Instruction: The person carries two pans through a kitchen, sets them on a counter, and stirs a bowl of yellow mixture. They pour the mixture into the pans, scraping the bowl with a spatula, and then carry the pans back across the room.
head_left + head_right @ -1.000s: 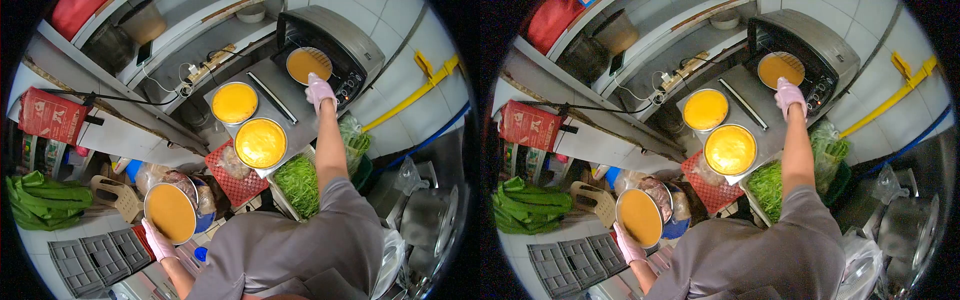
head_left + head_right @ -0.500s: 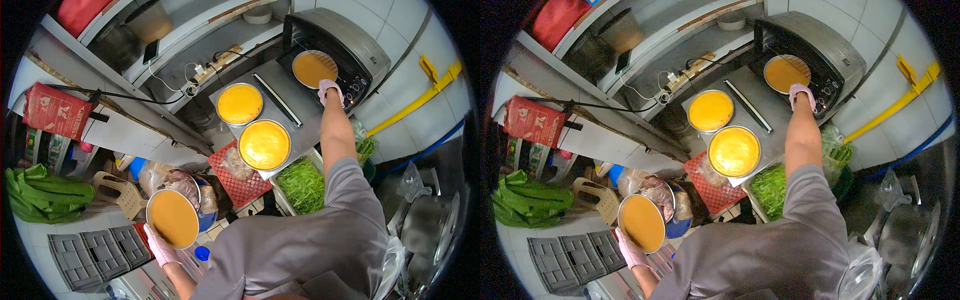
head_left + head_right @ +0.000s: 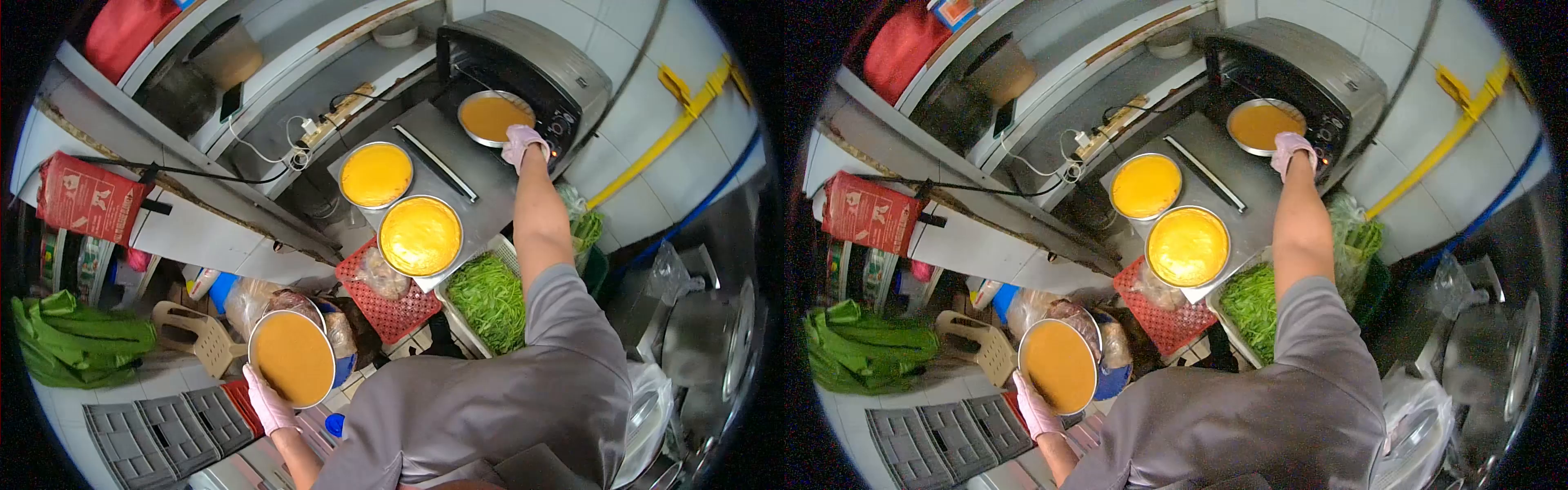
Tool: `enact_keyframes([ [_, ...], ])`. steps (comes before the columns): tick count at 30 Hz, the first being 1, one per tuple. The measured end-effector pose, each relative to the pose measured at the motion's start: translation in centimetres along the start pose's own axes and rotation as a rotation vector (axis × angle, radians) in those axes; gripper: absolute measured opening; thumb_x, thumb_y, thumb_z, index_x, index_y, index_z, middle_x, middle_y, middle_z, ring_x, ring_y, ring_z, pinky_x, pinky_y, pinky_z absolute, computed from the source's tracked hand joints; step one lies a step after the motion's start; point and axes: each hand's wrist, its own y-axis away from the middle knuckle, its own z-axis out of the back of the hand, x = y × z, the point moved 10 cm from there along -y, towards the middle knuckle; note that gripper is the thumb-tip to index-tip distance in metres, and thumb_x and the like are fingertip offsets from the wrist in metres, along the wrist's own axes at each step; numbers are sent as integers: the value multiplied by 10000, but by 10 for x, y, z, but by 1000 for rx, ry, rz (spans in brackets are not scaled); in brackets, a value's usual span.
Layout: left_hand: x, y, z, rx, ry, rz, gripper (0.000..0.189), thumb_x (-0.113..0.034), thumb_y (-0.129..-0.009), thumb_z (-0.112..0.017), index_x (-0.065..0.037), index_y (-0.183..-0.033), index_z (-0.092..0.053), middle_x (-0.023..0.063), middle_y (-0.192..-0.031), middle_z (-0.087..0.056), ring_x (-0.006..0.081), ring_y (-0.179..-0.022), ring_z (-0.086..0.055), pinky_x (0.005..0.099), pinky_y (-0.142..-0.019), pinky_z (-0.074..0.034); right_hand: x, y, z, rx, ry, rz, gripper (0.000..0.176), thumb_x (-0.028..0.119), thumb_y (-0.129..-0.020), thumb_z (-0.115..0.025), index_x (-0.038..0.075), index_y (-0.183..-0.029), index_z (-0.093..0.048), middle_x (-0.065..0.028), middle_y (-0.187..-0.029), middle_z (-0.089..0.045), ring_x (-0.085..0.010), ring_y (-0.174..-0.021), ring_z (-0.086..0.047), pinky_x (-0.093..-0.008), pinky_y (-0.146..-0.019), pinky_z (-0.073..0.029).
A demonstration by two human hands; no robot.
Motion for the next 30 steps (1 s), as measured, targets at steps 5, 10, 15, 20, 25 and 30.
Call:
enact_keyframes([
  [5,-2,-18,-21,141,-99,-33,682,-572,-1129,-473,-17,-1516,-555,75,-1464,-611,211,-1307,-591,388,-1134,-458,94,90,-17,59,-146,412,149,134,-1018,-482,208,-892,-448,-26,-681,-353,-158,-486,-388,-328,-435,-293],
  [10,26,-64,-41,419,-82,49,796,-597,-1118,-465,-13,-1652,-382,120,-1660,-444,259,-1485,-457,426,-1244,-350,201,286,-48,7,-598,-194,130,196,-1051,-555,90,-994,-603,-99,-813,-605,-233,-638,-626,-386,-582,-532],
  [15,29,-102,-67,667,-320,-79,776,-543,-1152,-378,-27,-1712,-227,120,-1773,-282,267,-1624,-272,425,-1309,-235,302,544,-53,-342,-734,-356,135,177,-1031,-673,44,-1016,-653,-90,-848,-678,-223,-740,-690,-365,-669,-558],
  [20,40,-38,-122,1010,-310,49,701,-500,-1176,-324,-33,-1698,-290,100,-1730,-381,257,-1571,-377,390,-1293,-264,318,810,-63,-683,-762,-480,265,236,-1082,-605,-5,-1022,-699,-112,-987,-715,-194,-901,-698,-340,-818,-555],
  [25,57,53,-145,1149,-507,-53,742,-591,-1136,-421,-10,-1592,-488,107,-1557,-560,256,-1382,-553,422,-1193,-412,351,1051,-60,-648,326,-639,263,208,-1092,-589,-27,-1063,-704,-112,-1005,-725,-205,-890,-710,-337,-798,-562],
  [30,100,193,-155,1447,-550,-112,707,-528,-1156,-375,-18,-1647,-384,104,-1638,-478,249,-1463,-477,421,-1233,-354,359,1293,-75,-1331,-269,-796,153,136,-976,-665,3,-1048,-687,-141,-906,-736,-292,-798,-745,-395,-700,-589],
])
